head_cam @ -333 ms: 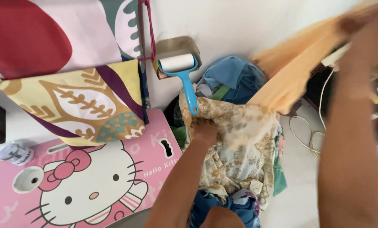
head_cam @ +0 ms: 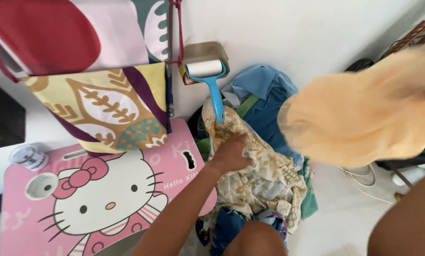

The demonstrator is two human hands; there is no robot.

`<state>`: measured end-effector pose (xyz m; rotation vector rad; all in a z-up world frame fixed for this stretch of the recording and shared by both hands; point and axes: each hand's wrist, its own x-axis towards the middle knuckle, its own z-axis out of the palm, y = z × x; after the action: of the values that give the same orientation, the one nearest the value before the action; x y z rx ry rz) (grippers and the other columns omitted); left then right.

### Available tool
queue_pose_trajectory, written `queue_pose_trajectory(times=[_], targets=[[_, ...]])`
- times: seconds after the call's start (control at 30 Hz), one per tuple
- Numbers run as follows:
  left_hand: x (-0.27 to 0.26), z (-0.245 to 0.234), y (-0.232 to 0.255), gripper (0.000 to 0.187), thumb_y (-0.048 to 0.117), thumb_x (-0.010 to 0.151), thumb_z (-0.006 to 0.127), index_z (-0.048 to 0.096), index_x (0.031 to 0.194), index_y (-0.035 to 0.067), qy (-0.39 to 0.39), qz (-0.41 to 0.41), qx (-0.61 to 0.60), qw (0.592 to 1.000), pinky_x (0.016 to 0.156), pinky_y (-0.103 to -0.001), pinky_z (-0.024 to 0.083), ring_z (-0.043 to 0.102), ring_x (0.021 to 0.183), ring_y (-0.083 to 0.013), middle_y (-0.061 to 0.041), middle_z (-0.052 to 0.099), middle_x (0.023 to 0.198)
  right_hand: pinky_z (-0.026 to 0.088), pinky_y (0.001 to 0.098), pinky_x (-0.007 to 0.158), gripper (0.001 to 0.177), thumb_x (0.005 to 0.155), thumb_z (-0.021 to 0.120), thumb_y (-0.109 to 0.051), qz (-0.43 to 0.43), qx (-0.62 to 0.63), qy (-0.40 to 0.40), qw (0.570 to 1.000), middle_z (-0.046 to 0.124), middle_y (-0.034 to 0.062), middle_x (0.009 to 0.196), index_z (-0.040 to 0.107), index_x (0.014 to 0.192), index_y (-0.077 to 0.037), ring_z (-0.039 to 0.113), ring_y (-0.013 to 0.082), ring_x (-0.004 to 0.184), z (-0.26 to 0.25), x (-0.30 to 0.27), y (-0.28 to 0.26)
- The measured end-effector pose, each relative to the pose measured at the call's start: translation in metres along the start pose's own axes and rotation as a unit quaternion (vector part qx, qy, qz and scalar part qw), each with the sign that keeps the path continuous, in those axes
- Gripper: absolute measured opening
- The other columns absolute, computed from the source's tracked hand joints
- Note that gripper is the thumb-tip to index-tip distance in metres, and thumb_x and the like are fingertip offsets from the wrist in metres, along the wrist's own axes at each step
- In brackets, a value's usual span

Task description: Folding a peach-colored cloth on a small table and then cleaning it with a lint roller.

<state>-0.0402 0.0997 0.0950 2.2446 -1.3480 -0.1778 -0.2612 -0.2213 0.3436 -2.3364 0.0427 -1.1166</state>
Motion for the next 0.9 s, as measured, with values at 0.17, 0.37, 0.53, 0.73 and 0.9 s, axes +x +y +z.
queue_pose_trajectory(times=[0.17,0.37,0.53,0.73,0.9], targets=[[-0.095,-0.053,0.006,0.059,0.018,0.083,0.074,0.052,0.137,0.006,-0.038,0.183,-0.581,0.792,0.11,-0.04,0.05,0.057,0.129,-0.0239,-0.011,0.056,0.141,0.049,0.0315,0.059,0.014,0.088,0.06,-0.007,0.004,0.106,-0.293,0.95,0.07,0.0034,0.084,0.063,0.102,-0.006,0.064,0.0182,0.065,0.212,-0.03,-0.311],[-0.114,-0.075,-0.091,0.059,0.038,0.086,0.063,0.066,0.125,-0.007,0.107,-0.374,-0.458,0.799,0.088,-0.035,0.057,0.071,0.105,-0.0289,-0.019,0.073,0.12,0.049,0.0458,0.089,0.029,0.094,0.061,-0.009,-0.263,0.12,-0.292,0.912,0.052,0.0244,0.126,0.056,0.12,0.003,0.059,0.0405,0.103,0.319,-0.119,-0.388],[-0.175,-0.147,-0.126,0.057,0.036,0.088,0.06,0.064,0.127,-0.006,0.199,-0.414,-0.489,0.741,0.088,-0.038,0.057,0.07,0.106,-0.0307,-0.02,0.071,0.122,0.045,0.0433,0.088,0.016,0.089,0.059,0.005,-0.347,0.254,-0.297,0.853,0.048,0.0233,0.111,0.052,0.104,0.007,0.049,0.0361,0.094,0.342,-0.159,-0.469],[-0.215,-0.192,-0.142,0.055,0.033,0.091,0.055,0.059,0.132,-0.004,0.254,-0.417,-0.561,0.669,0.088,-0.042,0.056,0.068,0.108,-0.0338,-0.021,0.068,0.125,0.045,0.0451,0.091,0.028,0.078,0.067,0.004,-0.301,0.301,-0.288,0.858,0.048,0.0211,0.108,0.05,0.101,0.003,0.05,0.0364,0.097,0.364,-0.159,-0.506],[-0.221,-0.203,-0.14,0.054,0.031,0.094,0.051,0.056,0.136,-0.003,0.276,-0.414,-0.622,0.604,0.088,-0.045,0.055,0.066,0.11,-0.0361,-0.023,0.066,0.127,0.041,0.0424,0.093,0.022,0.07,0.063,0.002,-0.259,0.322,-0.331,0.848,0.045,0.0158,0.094,0.047,0.086,-0.003,0.045,0.0337,0.093,0.384,-0.173,-0.517]])
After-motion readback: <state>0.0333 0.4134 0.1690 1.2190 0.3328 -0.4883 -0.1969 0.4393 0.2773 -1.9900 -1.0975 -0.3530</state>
